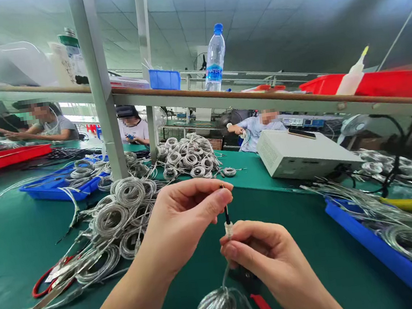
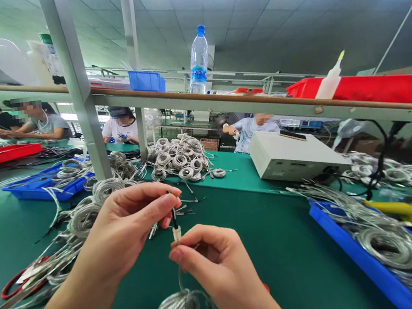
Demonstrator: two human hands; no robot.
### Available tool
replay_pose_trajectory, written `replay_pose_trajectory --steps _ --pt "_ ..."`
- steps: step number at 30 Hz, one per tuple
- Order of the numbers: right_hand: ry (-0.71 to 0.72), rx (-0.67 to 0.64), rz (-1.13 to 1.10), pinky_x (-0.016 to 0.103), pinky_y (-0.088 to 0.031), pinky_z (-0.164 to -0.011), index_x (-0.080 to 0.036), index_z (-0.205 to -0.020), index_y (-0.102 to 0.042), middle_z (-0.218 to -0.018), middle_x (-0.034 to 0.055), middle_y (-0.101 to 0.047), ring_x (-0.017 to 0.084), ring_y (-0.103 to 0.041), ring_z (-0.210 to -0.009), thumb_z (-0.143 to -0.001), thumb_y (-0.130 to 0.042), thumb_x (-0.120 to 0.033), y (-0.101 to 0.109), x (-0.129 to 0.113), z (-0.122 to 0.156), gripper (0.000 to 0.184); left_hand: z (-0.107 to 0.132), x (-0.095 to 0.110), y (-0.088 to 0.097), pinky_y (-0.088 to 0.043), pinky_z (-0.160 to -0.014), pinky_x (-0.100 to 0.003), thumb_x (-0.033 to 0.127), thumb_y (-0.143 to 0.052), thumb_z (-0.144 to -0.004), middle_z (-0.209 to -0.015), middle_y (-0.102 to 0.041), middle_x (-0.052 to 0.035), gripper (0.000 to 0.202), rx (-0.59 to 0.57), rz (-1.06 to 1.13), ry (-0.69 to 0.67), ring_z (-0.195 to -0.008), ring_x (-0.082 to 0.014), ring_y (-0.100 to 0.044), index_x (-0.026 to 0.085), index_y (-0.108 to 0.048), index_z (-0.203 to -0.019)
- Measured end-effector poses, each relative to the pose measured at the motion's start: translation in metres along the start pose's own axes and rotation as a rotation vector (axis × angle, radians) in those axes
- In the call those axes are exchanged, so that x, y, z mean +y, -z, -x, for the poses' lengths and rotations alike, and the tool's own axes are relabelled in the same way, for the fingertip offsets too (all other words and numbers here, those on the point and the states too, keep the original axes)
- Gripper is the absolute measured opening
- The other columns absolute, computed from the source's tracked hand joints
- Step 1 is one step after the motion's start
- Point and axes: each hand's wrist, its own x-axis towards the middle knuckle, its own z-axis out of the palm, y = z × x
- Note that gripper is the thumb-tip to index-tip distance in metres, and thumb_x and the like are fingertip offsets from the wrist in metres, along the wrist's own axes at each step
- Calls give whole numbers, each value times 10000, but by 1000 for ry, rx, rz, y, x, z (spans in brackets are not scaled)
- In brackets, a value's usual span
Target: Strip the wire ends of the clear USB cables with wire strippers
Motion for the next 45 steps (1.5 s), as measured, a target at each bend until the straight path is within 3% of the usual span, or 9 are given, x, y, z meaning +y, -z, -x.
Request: replay_pose_trajectory --steps 15,25,33,38,45 --pt "10 42 44 223 -457 -525 -176 -763 -753 -668 26 -660 123 -557 -579 -788 -792 -378 -1 4 -1 208 3 3 -4 -497 -539 -127 236 -848 -715 -805 -768 -30 64 -59 23 78 -543 -53 -577 216 -800 -752" --pt "-24 20 25 217 -456 -545 -185 -787 -764 -709 32 -705 120 -572 -599 -787 -786 -346 -2 0 0 162 8 13 -16 -479 -517 -153 304 -918 -600 -724 -750 -27 191 79 31 94 -521 -67 -555 192 -781 -674" --pt "21 56 33 217 -416 -516 -179 -751 -762 -705 28 -688 107 -526 -581 -783 -797 -354 -2 4 1 181 6 7 -12 -477 -487 -148 248 -878 -654 -751 -758 -42 108 36 5 102 -507 -68 -558 201 -794 -702" --pt "11 56 63 222 -417 -533 -177 -767 -766 -705 28 -685 111 -532 -593 -783 -790 -364 -3 2 0 189 7 7 -12 -486 -505 -144 218 -851 -675 -708 -742 -35 78 93 13 73 -542 -81 -586 185 -784 -699" --pt "40 138 65 218 -377 -493 -171 -742 -762 -632 5 -630 102 -487 -549 -754 -810 -395 0 4 -2 230 6 5 -9 -512 -568 -188 305 -815 -744 -821 -755 -45 141 -25 -143 78 -637 -119 -624 197 -792 -831"
